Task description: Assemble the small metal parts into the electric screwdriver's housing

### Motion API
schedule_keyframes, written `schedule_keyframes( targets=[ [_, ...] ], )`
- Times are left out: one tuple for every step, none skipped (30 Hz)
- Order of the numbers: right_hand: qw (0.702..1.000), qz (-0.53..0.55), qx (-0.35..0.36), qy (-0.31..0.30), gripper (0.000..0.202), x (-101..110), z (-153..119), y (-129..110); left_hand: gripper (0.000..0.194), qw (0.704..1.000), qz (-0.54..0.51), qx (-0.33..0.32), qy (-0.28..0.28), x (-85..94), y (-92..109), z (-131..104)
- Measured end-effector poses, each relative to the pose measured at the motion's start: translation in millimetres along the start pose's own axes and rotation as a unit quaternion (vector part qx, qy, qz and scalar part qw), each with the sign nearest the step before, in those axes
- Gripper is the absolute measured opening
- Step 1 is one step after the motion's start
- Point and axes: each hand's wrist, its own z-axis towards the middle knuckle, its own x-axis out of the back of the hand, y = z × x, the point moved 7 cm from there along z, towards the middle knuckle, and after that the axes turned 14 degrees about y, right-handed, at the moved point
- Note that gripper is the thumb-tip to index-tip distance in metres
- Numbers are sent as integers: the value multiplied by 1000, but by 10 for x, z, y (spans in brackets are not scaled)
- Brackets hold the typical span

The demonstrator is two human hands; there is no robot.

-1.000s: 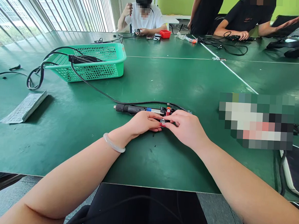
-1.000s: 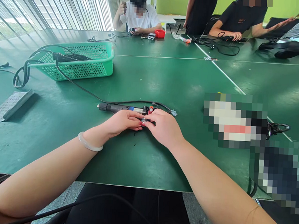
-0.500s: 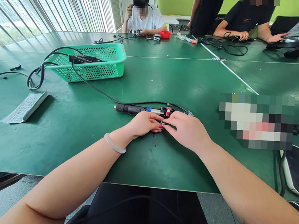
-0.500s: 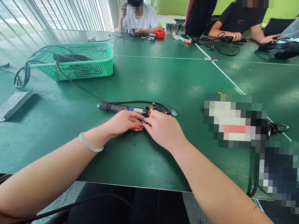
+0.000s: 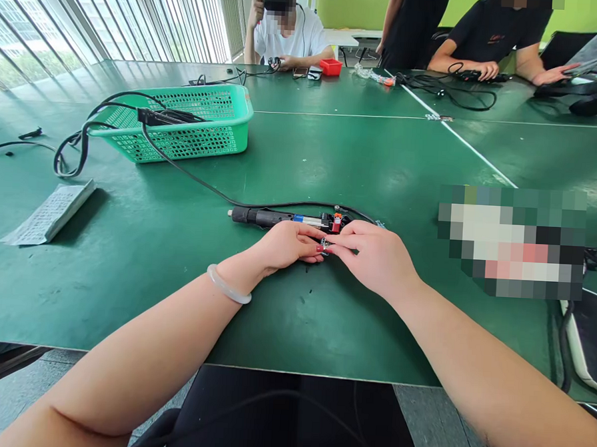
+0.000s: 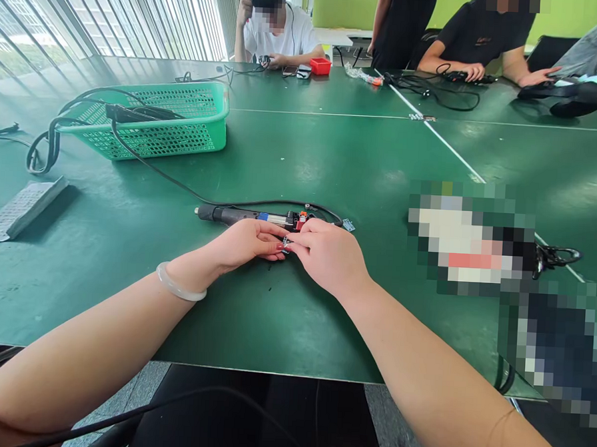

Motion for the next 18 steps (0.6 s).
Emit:
schedule_keyframes(
  targets=[
    [1000, -6, 2, 0, 17, -4, -4, -2, 24, 1000, 5, 0, 0, 1, -2, 1],
    [1000, -12, 6, 1, 18, -7, -8, -8, 24, 1000, 8, -1, 0, 2, -3, 3],
    [1000, -18, 11, 4, 18, -7, -12, -17, 25, 1000, 10, -1, 0, 3, -5, 5],
    [1000, -24, 16, 7, 18, -4, -15, -26, 25, 1000, 11, -2, -1, 3, -7, 8],
    [999, -31, 21, 10, 18, 0, -18, -35, 25, 1000, 10, -3, -2, 2, -9, 10],
    [999, -38, 26, 13, 18, 3, -20, -44, 24, 1000, 10, -4, -4, 1, -10, 13],
    [998, -44, 31, 14, 18, 6, -22, -51, 24, 1000, 10, -5, -6, 0, -12, 14],
    [998, -50, 35, 15, 18, 7, -23, -57, 23, 1000, 11, -6, -7, -1, -13, 15],
    [998, -54, 38, 16, 18, 8, -24, -61, 23, 1000, 12, -6, -7, -1, -13, 14],
    [997, -57, 41, 17, 18, 7, -25, -64, 23, 1000, 13, -6, -6, -1, -13, 13],
    [997, -58, 44, 18, 18, 7, -26, -66, 24, 1000, 14, -5, -4, 1, -12, 12],
    [997, -59, 46, 21, 17, 8, -27, -67, 25, 1000, 14, -4, -2, 2, -10, 10],
    [997, -59, 48, 25, 17, 11, -28, -68, 25, 1000, 14, -4, -1, 3, -8, 9],
    [997, -59, 51, 29, 17, 14, -29, -70, 26, 1000, 14, -3, 0, 4, -5, 8],
    [996, -58, 53, 32, 16, 18, -29, -72, 26, 1000, 14, -3, 0, 3, -4, 7],
    [996, -57, 54, 34, 16, 22, -30, -74, 25, 1000, 13, -4, -1, 2, -2, 8],
    [996, -56, 55, 34, 16, 26, -30, -75, 25, 1000, 13, -5, -2, 2, -2, 9],
    [996, -56, 54, 35, 16, 31, -30, -76, 25, 1000, 13, -6, -3, 3, -2, 11]
  ],
)
